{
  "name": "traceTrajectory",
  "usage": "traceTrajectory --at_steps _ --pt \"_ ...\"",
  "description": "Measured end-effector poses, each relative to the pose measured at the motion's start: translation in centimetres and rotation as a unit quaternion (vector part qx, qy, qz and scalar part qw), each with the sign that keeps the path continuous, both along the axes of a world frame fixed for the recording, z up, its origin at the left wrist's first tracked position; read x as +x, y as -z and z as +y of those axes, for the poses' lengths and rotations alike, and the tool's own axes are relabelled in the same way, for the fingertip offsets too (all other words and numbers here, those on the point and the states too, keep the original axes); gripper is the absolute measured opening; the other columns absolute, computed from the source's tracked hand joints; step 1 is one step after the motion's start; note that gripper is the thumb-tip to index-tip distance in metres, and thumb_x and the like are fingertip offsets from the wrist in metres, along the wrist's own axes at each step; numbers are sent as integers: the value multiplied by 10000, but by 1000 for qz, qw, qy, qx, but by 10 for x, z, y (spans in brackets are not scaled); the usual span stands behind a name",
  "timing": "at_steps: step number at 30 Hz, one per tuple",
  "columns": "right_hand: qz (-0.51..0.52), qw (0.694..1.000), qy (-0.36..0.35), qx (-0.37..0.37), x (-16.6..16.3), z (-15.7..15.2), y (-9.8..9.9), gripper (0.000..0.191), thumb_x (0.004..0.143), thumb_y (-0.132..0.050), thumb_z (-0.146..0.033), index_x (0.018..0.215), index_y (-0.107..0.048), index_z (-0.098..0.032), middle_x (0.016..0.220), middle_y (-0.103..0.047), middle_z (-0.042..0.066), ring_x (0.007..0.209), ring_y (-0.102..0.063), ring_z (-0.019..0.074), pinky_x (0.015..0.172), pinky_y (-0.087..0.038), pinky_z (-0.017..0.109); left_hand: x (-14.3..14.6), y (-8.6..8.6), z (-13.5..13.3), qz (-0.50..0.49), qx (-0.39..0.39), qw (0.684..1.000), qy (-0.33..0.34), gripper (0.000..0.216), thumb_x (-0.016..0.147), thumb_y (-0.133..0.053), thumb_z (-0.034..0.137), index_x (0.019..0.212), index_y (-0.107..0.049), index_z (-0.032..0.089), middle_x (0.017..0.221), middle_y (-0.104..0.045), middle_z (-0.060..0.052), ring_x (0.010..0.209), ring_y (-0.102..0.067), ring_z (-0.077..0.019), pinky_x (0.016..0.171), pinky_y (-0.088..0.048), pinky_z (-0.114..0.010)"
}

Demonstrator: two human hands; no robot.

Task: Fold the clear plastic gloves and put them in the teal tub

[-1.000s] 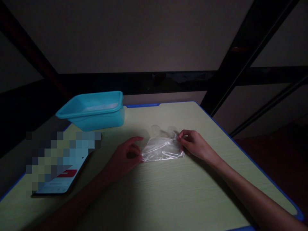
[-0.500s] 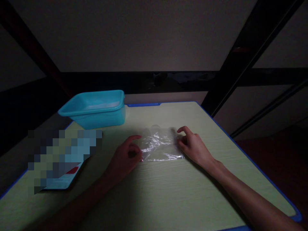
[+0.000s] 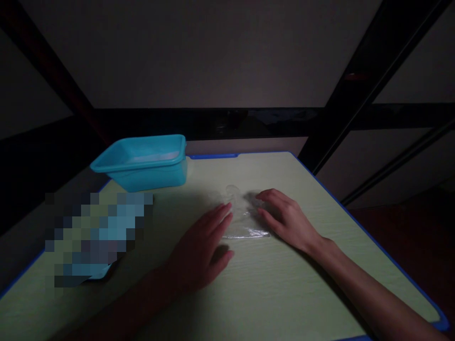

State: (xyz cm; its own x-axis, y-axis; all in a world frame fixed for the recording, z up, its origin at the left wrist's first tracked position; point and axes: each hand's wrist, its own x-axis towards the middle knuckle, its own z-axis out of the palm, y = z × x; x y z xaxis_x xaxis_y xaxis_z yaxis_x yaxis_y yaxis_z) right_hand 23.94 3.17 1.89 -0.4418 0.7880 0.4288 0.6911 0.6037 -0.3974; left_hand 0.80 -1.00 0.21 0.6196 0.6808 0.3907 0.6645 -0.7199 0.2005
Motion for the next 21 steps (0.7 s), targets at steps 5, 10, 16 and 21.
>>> traceTrajectory --at_steps 5,10,16,21 --pt "-186 977 -98 -16 1 -7 5 630 887 -390 -498 1363 -335 -89 1419 -332 189 1313 -300 291 1047 -241 541 3 4 0 83 -75 994 10 622 839 -472 315 1371 -253 77 1441 -282 -213 1345 -233 -276 1060 -273 -464" --pt "-237 963 -111 -69 3 -11 11 766 862 -311 -604 1413 -215 -81 1449 -219 191 1344 -191 305 1052 -185 585 1 4 -1 106 -98 989 -5 668 829 -493 369 1371 -260 56 1443 -266 -222 1348 -216 -285 1055 -270 -480" --pt "-253 958 -105 -80 3 -10 10 801 855 -279 -631 1412 -203 -61 1456 -169 206 1354 -155 309 1049 -180 582 1 3 -2 125 -109 986 -14 684 816 -515 393 1359 -287 45 1440 -270 -227 1346 -219 -297 1057 -265 -483" --pt "-217 963 -161 6 5 -10 2 660 859 -420 -542 1346 -369 -100 1385 -401 179 1283 -352 280 1034 -278 506 -1 3 -3 75 -54 996 2 612 817 -511 313 1337 -315 55 1427 -303 -228 1332 -253 -303 1035 -299 -495"
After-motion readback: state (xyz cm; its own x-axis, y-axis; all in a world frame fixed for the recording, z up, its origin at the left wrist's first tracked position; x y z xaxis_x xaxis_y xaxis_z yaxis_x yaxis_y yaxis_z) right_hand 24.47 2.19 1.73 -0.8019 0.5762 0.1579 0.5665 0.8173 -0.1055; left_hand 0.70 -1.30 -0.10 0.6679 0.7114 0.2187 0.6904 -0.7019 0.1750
